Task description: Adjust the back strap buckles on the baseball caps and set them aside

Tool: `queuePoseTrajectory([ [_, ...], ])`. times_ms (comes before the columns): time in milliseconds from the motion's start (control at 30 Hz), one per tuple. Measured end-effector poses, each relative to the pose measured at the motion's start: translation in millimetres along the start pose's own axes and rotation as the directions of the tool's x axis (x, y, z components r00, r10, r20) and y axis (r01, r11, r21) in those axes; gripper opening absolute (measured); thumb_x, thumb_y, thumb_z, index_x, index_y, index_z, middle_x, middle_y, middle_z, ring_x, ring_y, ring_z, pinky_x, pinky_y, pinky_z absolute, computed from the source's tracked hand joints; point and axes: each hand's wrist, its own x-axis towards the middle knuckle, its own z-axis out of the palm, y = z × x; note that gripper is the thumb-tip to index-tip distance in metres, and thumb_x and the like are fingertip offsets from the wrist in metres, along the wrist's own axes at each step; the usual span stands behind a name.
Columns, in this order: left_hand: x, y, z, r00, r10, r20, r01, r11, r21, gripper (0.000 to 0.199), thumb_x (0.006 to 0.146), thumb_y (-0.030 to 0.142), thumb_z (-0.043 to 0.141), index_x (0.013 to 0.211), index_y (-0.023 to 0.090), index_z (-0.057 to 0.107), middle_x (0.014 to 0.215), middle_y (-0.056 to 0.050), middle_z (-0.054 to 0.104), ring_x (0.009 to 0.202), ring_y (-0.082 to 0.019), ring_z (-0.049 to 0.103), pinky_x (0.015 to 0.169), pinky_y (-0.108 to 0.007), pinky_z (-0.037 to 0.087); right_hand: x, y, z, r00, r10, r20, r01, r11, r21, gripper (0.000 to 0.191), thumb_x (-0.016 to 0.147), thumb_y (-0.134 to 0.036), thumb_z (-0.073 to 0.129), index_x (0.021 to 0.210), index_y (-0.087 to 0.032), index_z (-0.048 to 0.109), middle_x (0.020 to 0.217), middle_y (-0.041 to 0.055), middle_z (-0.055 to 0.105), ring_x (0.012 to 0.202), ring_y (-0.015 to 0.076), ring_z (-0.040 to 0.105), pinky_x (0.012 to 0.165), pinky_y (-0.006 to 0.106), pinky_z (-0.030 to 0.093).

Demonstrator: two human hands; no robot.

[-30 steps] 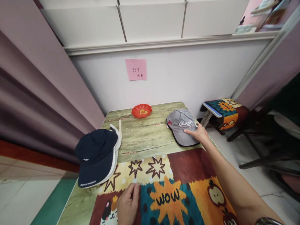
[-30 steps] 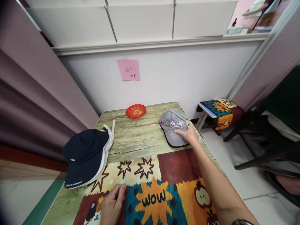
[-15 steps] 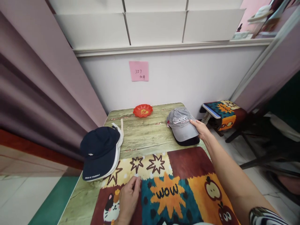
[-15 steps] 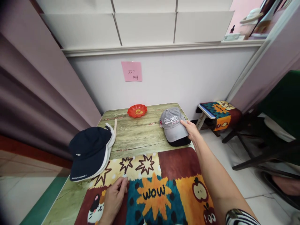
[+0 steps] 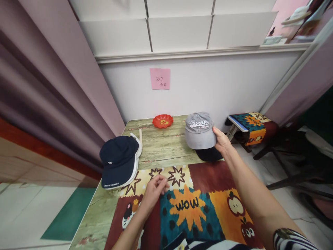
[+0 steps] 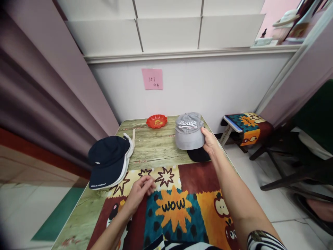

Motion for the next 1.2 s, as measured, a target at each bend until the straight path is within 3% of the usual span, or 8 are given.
queuePoseTrajectory([
  [100, 19.4, 29.9, 11.8, 0.993, -0.040, 0.112, 0.073, 0.946, -0.316, 0.060, 0.083, 0.071, 0.061, 0.106, 0.016, 0.067, 0.109, -0.015, 0.074, 0.096, -0.024, 0.072, 0.085, -0.036, 0.056, -31.3, 6.3, 20.7, 0.985, 0.014, 0.173, -0.015, 1.000, 0.002, 0.025, 0.080, -0.035, 0.076, 0.100, -0.022, 0.072, 0.096, 0.0026, 0.078, 0.094, 0.0209, 0.073, 0.087, 0.033, 0.057],
  [200, 43.3, 48.6, 10.0, 0.975, -0.065, 0.211, 0.174, 0.815, -0.553, 0.079, 0.082, 0.086, 0.037, 0.103, 0.016, 0.068, 0.103, -0.017, 0.075, 0.096, -0.029, 0.073, 0.090, -0.046, 0.057, -69.3, 18.5, 29.6, 0.930, 0.084, 0.359, -0.076, 0.996, -0.038, 0.036, 0.076, -0.038, 0.078, 0.108, -0.022, 0.072, 0.102, 0.0045, 0.078, 0.101, 0.0237, 0.072, 0.091, 0.034, 0.056],
  [333, 67.1, 58.1, -11.0, 0.998, -0.043, -0.052, -0.004, 0.734, -0.679, 0.049, 0.090, 0.065, 0.052, 0.104, 0.021, 0.067, 0.097, -0.009, 0.077, 0.094, -0.026, 0.074, 0.090, -0.045, 0.058, -102.6, 35.8, 25.4, 0.862, 0.259, 0.436, -0.205, 0.964, -0.167, 0.035, 0.073, -0.037, 0.080, 0.104, -0.022, 0.071, 0.098, 0.0038, 0.077, 0.093, 0.0219, 0.072, 0.087, 0.032, 0.056],
  [467, 74.6, 82.9, -27.1, 0.985, 0.077, -0.156, -0.159, 0.768, -0.621, 0.038, 0.089, 0.052, 0.061, 0.106, 0.019, 0.067, 0.100, -0.009, 0.077, 0.102, -0.026, 0.072, 0.094, -0.042, 0.056, -99.6, 44.6, 26.6, 0.858, 0.208, 0.470, -0.116, 0.969, -0.218, 0.029, 0.070, -0.030, 0.082, 0.095, -0.022, 0.069, 0.091, 0.0014, 0.075, 0.083, 0.0177, 0.070, 0.082, 0.028, 0.055],
  [633, 67.1, 117.7, -26.3, 0.925, 0.324, -0.199, -0.379, 0.822, -0.425, 0.042, 0.081, 0.052, 0.074, 0.104, 0.016, 0.070, 0.095, -0.007, 0.075, 0.091, -0.022, 0.070, 0.087, -0.034, 0.054, -74.6, 42.4, 40.1, 0.876, -0.158, 0.457, 0.341, 0.872, -0.352, 0.018, 0.077, -0.025, 0.075, 0.095, -0.024, 0.073, 0.113, 0.0027, 0.074, 0.116, 0.0222, 0.063, 0.108, 0.035, 0.045],
  [833, 57.8, 75.8, -13.1, 0.953, 0.303, -0.021, -0.303, 0.952, -0.045, 0.024, 0.068, 0.029, 0.082, 0.085, 0.014, 0.073, 0.079, -0.002, 0.070, 0.073, -0.016, 0.062, 0.072, -0.027, 0.048, -87.0, 52.9, 40.7, 0.903, -0.258, 0.345, 0.409, 0.766, -0.496, 0.023, 0.082, -0.024, 0.067, 0.104, -0.027, 0.075, 0.111, 0.0021, 0.075, 0.114, 0.0242, 0.065, 0.108, 0.040, 0.046],
  [967, 53.9, 53.8, -9.3, 0.957, 0.288, -0.032, -0.287, 0.958, 0.025, 0.024, 0.073, 0.033, 0.077, 0.089, 0.015, 0.072, 0.081, -0.002, 0.069, 0.075, -0.016, 0.060, 0.072, -0.026, 0.046, -111.1, 59.6, 51.5, 0.813, -0.269, 0.517, 0.543, 0.670, -0.506, 0.023, 0.092, -0.034, 0.060, 0.107, -0.028, 0.075, 0.118, 0.0036, 0.073, 0.118, 0.0256, 0.064, 0.110, 0.042, 0.043],
  [1200, 40.5, 66.4, -14.3, 0.949, 0.314, 0.034, -0.316, 0.944, 0.099, 0.029, 0.075, 0.038, 0.077, 0.092, 0.016, 0.070, 0.091, -0.003, 0.068, 0.083, -0.018, 0.060, 0.077, -0.026, 0.047, -124.2, 70.7, 86.1, 0.662, -0.189, 0.725, 0.687, 0.541, -0.486, 0.028, 0.099, -0.038, 0.050, 0.113, -0.033, 0.074, 0.128, 0.0023, 0.071, 0.127, 0.0256, 0.058, 0.114, 0.046, 0.035],
])
